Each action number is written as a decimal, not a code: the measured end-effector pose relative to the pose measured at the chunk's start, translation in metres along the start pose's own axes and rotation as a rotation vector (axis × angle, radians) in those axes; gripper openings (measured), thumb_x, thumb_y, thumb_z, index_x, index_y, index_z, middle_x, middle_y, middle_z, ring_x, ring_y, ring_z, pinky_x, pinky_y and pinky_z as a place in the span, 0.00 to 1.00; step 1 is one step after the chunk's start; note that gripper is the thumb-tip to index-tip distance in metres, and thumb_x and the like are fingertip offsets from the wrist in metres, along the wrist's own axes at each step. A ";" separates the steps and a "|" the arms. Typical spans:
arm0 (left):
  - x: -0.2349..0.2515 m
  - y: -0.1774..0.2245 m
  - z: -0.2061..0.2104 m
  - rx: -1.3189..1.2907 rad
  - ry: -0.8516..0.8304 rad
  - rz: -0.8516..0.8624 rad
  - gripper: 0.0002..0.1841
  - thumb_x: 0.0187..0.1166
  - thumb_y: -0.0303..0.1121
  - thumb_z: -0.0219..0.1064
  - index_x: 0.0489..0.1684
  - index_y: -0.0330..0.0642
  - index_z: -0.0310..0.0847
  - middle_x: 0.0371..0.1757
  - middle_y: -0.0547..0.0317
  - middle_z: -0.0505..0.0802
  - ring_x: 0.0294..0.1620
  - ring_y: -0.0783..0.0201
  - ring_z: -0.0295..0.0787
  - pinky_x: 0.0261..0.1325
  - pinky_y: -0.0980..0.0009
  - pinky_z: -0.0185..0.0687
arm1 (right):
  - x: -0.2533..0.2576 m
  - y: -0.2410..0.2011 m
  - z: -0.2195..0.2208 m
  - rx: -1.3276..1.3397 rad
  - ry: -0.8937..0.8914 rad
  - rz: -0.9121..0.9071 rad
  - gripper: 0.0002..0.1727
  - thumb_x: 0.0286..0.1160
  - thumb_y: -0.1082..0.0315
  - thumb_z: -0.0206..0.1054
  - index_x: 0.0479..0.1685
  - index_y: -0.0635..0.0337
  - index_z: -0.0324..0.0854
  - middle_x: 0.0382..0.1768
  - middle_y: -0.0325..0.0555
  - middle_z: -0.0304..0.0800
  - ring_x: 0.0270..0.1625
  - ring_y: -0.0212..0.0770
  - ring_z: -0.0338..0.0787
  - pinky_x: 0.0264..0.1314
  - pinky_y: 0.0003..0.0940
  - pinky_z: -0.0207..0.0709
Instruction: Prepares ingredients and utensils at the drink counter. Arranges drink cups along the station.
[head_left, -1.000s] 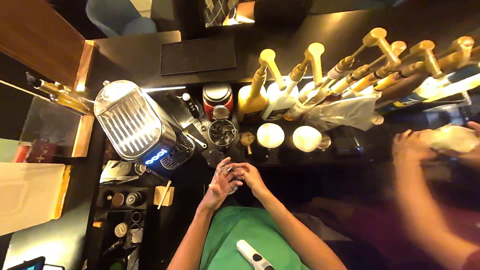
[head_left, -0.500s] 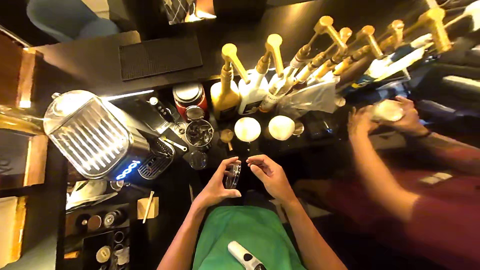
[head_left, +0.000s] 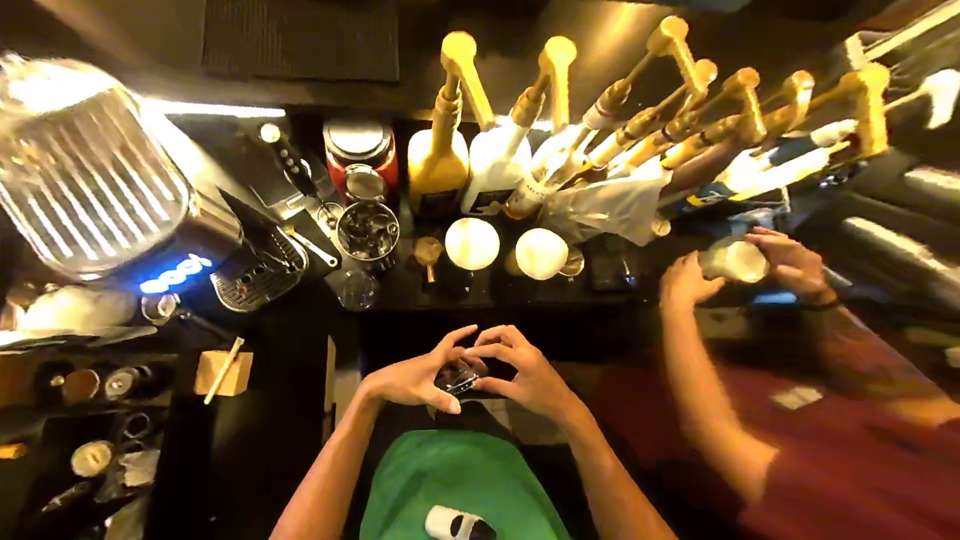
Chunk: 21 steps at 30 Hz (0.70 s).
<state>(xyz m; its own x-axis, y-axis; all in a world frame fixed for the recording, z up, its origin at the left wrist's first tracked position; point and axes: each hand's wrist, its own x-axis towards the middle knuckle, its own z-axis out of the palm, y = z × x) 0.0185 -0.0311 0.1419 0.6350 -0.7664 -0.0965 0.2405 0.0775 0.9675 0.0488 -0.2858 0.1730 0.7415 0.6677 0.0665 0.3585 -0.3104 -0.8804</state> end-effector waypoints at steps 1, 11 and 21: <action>0.002 -0.006 0.005 -0.022 -0.003 0.008 0.65 0.63 0.48 0.80 0.96 0.49 0.25 0.77 0.48 0.81 0.73 0.57 0.83 0.74 0.59 0.82 | -0.004 0.006 0.002 0.007 -0.017 -0.013 0.18 0.71 0.56 0.79 0.60 0.45 0.91 0.60 0.40 0.86 0.67 0.36 0.81 0.72 0.32 0.78; 0.030 -0.102 0.079 -0.428 0.666 0.179 0.46 0.81 0.58 0.65 0.91 0.37 0.49 0.77 0.45 0.81 0.71 0.51 0.84 0.73 0.54 0.83 | -0.049 0.054 0.033 -0.204 0.174 -0.029 0.09 0.75 0.66 0.75 0.49 0.57 0.91 0.50 0.44 0.91 0.58 0.36 0.89 0.63 0.31 0.86; 0.052 -0.107 0.108 -0.681 0.925 0.327 0.51 0.74 0.60 0.71 0.91 0.43 0.47 0.70 0.48 0.83 0.64 0.54 0.87 0.65 0.57 0.88 | -0.045 0.046 0.058 -0.308 0.037 -0.032 0.21 0.71 0.56 0.78 0.60 0.55 0.87 0.67 0.49 0.84 0.73 0.44 0.81 0.75 0.40 0.79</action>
<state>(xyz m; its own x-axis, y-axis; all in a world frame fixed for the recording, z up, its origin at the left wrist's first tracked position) -0.0538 -0.1477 0.0582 0.9594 0.0810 -0.2702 0.1312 0.7199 0.6815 -0.0010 -0.2908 0.1019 0.7455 0.6567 0.1140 0.5325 -0.4839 -0.6944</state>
